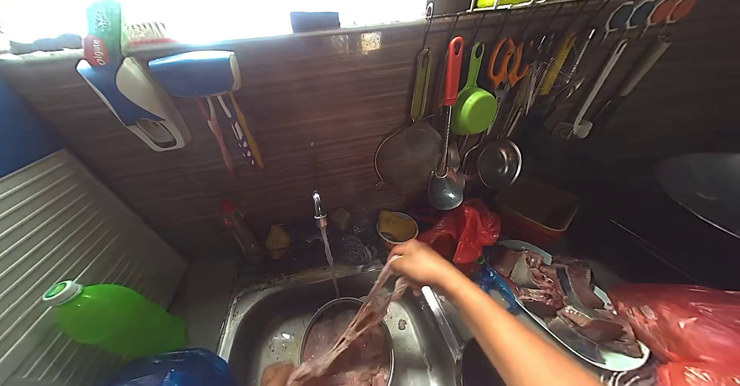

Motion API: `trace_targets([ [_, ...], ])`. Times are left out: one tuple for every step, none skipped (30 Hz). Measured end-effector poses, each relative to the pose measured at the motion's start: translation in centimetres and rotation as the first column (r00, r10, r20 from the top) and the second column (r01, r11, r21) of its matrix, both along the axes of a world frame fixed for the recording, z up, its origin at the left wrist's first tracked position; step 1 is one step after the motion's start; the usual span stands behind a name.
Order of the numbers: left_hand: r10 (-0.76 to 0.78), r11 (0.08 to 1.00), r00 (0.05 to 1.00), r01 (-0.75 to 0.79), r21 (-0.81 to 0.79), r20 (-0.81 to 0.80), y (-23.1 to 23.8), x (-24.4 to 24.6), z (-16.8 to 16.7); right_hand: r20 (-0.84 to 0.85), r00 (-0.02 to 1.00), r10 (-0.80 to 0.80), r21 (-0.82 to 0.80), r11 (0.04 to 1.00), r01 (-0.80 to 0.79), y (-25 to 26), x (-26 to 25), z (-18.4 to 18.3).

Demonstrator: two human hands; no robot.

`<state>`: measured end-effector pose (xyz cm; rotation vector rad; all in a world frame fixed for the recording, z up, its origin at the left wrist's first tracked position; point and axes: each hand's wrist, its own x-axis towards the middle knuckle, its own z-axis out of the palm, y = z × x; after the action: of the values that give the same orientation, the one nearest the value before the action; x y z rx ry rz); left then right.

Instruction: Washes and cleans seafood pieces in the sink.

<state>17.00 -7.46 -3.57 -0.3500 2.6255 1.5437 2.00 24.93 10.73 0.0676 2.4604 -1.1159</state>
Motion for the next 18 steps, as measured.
trace_targets([
  [-0.108,0.989,0.994,0.111,-0.098,0.028,0.8,-0.8,0.3,-0.024,0.994,0.106,0.011,0.994,-0.106,-1.3,0.5,0.5],
  [-0.19,0.971,0.981,0.195,-0.139,0.05,2.0,-1.6,0.8,-0.073,0.978,0.197,0.028,0.98,-0.195,-2.5,0.9,0.8],
  [-0.246,0.957,0.968,0.25,-0.146,0.042,3.4,-2.5,1.1,-0.128,0.954,0.27,0.04,0.963,-0.267,-3.6,1.2,1.1],
  [-0.29,0.946,0.957,0.288,-0.149,0.011,4.8,-3.6,1.1,-0.175,0.933,0.315,0.034,0.949,-0.314,-4.5,1.3,1.4],
  [-0.325,0.935,0.946,0.32,-0.154,-0.011,6.1,-4.8,0.7,-0.216,0.918,0.333,0.014,0.941,-0.338,-5.3,1.4,1.7],
  [-0.354,0.924,0.935,0.347,-0.161,-0.014,7.4,-5.9,0.4,-0.251,0.912,0.324,-0.015,0.941,-0.338,-5.8,1.6,2.1],
  [-0.375,0.916,0.927,0.368,-0.162,-0.015,8.5,-6.9,0.0,-0.272,0.911,0.309,-0.05,0.941,-0.334,-6.2,1.7,2.6],
  [-0.383,0.912,0.924,0.376,-0.163,-0.014,9.4,-7.7,-0.1,-0.279,0.914,0.294,-0.083,0.941,-0.328,-6.3,1.9,3.2],
  [-0.374,0.917,0.927,0.367,-0.153,-0.018,10.0,-8.3,-0.3,-0.285,0.918,0.275,-0.112,0.942,-0.317,-6.2,1.9,3.7],
  [-0.359,0.928,0.933,0.353,-0.12,-0.027,10.4,-8.8,-0.6,-0.278,0.926,0.254,-0.134,0.945,-0.299,-5.9,2.0,4.0],
  [-0.345,0.938,0.938,0.342,-0.058,-0.039,10.5,-9.1,-0.9,-0.261,0.938,0.228,-0.142,0.952,-0.271,-5.3,1.9,4.1],
  [-0.327,0.944,0.944,0.328,0.025,-0.047,10.5,-9.5,-1.4,-0.246,0.948,0.202,-0.136,0.961,-0.241,-4.5,1.8,3.8],
  [-0.306,0.943,0.951,0.308,0.126,-0.042,10.2,-9.9,-2.0,-0.23,0.957,0.175,-0.12,0.971,-0.206,-3.5,1.6,3.4],
  [-0.298,0.934,0.954,0.296,0.201,-0.023,9.6,-10.4,-2.6,-0.207,0.967,0.148,-0.094,0.981,-0.17,-2.4,1.4,2.6],
  [-0.295,0.924,0.955,0.287,0.252,-0.006,8.9,-10.8,-3.0,-0.173,0.978,0.12,-0.073,0.988,-0.135,-1.4,1.1,1.6],
  [-0.297,0.916,0.955,0.282,0.284,0.01,8.2,-11.0,-3.3,-0.136,0.986,0.099,-0.054,0.993,-0.107,-0.4,0.9,0.3],
  [-0.297,0.91,0.954,0.277,0.307,0.022,7.6,-11.2,-3.4,-0.097,0.991,0.09,-0.024,0.995,-0.093,0.4,0.8,-0.9],
  [-0.293,0.904,0.956,0.267,0.333,0.03,7.1,-11.4,-3.2,-0.065,0.992,0.106,0.034,0.994,-0.104,0.9,0.7,-2.0],
])
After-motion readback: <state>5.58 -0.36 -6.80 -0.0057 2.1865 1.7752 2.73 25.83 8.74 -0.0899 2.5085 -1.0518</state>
